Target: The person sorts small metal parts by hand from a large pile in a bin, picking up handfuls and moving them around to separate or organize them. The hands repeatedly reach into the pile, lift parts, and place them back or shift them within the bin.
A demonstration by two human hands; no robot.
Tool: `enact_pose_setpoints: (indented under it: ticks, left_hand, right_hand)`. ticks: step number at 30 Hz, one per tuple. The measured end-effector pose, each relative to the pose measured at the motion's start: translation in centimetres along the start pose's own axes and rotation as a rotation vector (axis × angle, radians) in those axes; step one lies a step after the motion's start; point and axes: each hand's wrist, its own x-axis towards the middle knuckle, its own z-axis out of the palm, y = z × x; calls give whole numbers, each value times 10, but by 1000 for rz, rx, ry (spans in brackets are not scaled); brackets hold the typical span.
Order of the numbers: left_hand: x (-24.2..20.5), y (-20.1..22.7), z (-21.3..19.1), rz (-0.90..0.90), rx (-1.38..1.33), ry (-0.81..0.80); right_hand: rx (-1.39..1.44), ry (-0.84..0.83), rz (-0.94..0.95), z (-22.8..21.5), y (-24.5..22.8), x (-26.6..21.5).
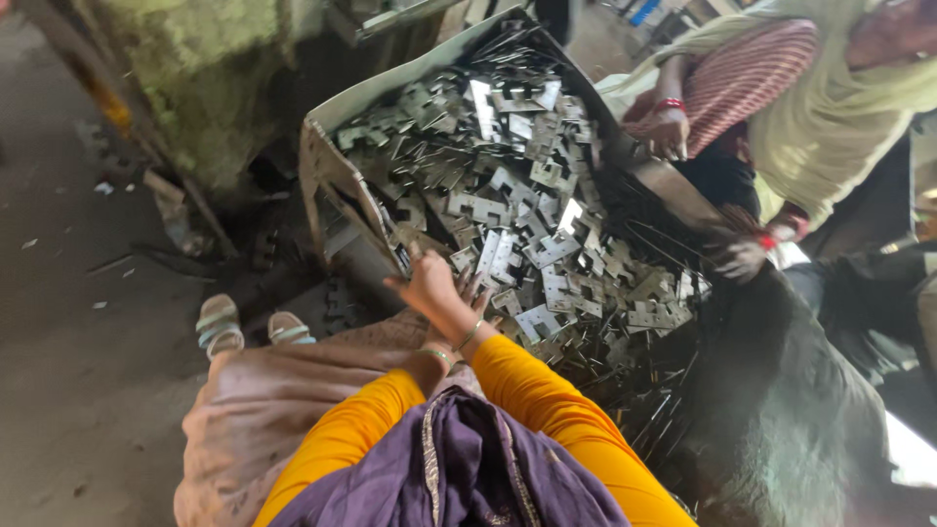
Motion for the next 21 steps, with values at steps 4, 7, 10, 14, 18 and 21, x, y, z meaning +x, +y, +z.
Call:
enact_pose_setpoints:
  ticks: [4, 7, 10, 14, 18, 21]
  left_hand:
    - [11, -1, 11, 54, 70, 108]
    - [11, 0, 14, 46, 498, 221]
    - [6, -3, 9, 139, 101, 280]
    - [3, 2, -2, 183, -169, 531]
    - [2, 4, -4, 200, -148, 580]
    - [3, -3, -5, 242, -148, 600]
  right_hand:
    - [-43, -69, -119, -30, -11, -28]
    - [42, 51, -251, -78, -7, -70]
    - [178, 121, -232, -129, 15, -132]
    - [13, 328, -119, -158, 47, -215]
    - [-65, 322, -28, -156, 69, -282]
    - [-103, 288, -36, -154, 80, -308]
